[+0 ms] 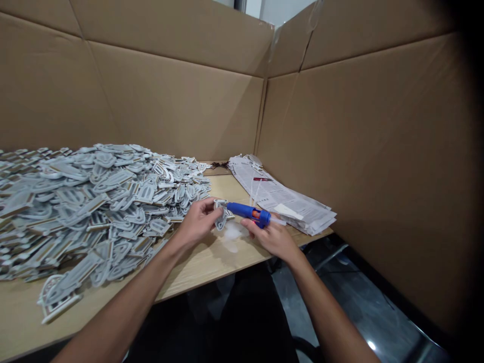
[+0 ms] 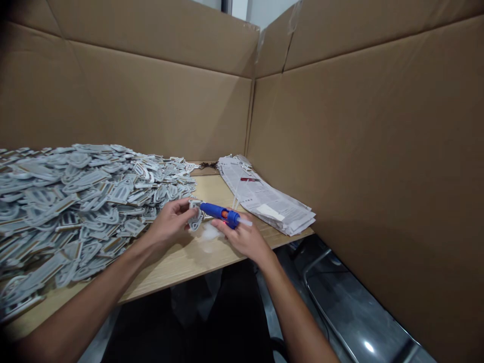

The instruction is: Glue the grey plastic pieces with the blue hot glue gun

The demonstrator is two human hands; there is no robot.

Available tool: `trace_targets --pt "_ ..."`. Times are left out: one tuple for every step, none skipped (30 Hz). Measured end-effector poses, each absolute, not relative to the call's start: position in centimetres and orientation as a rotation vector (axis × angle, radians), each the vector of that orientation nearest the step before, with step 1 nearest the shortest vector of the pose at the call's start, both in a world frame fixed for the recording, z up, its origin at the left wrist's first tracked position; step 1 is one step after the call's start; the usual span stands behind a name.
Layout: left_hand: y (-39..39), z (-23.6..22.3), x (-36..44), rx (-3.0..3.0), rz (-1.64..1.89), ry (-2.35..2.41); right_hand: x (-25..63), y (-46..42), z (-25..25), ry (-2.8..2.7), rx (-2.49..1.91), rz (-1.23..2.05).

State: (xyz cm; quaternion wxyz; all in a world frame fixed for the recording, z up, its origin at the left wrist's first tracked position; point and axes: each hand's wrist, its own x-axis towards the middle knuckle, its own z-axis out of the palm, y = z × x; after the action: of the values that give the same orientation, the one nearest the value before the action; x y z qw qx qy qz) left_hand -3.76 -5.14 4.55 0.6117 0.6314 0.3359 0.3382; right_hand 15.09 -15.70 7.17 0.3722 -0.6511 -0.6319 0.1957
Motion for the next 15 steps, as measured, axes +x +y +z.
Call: trace_targets --pt "-5.11 4.50 -3.77 1.460 0.780 0.775 15.06 -15.69 7.13 -1.629 -1.649 0.497" --pt "-5.09 4.45 -3.77 1.463 0.782 0.774 15.04 -15.68 7.08 -1.635 -1.635 0.498" --pt "-5.07 4.40 -3.78 1.468 0.786 0.772 15.03 -15.67 7.03 -1.638 -1.627 0.499" --pt "-5.07 4.36 -3.78 1.474 0.788 0.771 15.04 -15.66 6.99 -1.643 -1.621 0.500" --pt "-5.07 4.34 -3.78 1.478 0.791 0.771 15.06 -15.64 6.97 -1.653 -1.615 0.502" --pt "-5.08 4.32 -3.78 1.482 0.793 0.770 15.08 -15.63 6.97 -1.662 -1.607 0.506" --pt "-5.10 4.33 -3.78 1.483 0.795 0.769 15.10 -15.61 7.00 -1.672 -1.602 0.515" --pt "-5.11 4.36 -3.79 1.483 0.795 0.768 15.12 -15.59 7.04 -1.685 -1.596 0.522" --pt "-5.13 4.40 -3.79 1.481 0.796 0.769 15.13 -15.57 7.09 -1.699 -1.588 0.523" --pt "-5.15 4.46 -3.80 1.479 0.795 0.769 15.13 -15.56 7.13 -1.711 -1.582 0.520" --pt "-5.17 4.54 -3.81 1.477 0.795 0.770 15.12 -15.55 7.17 -1.723 -1.577 0.508" --pt "-5.20 4.62 -3.83 1.476 0.793 0.769 15.11 -15.55 7.19 -1.736 -1.573 0.493" --pt "-5.23 4.71 -3.84 1.475 0.793 0.767 15.08 -15.55 7.19 -1.750 -1.571 0.478" --pt "-5.27 4.80 -3.85 1.474 0.792 0.767 15.04 -15.57 7.17 -1.760 -1.571 0.460" --pt "-5.32 4.88 -3.85 1.474 0.792 0.770 14.98 -15.59 7.14 -1.770 -1.571 0.443"
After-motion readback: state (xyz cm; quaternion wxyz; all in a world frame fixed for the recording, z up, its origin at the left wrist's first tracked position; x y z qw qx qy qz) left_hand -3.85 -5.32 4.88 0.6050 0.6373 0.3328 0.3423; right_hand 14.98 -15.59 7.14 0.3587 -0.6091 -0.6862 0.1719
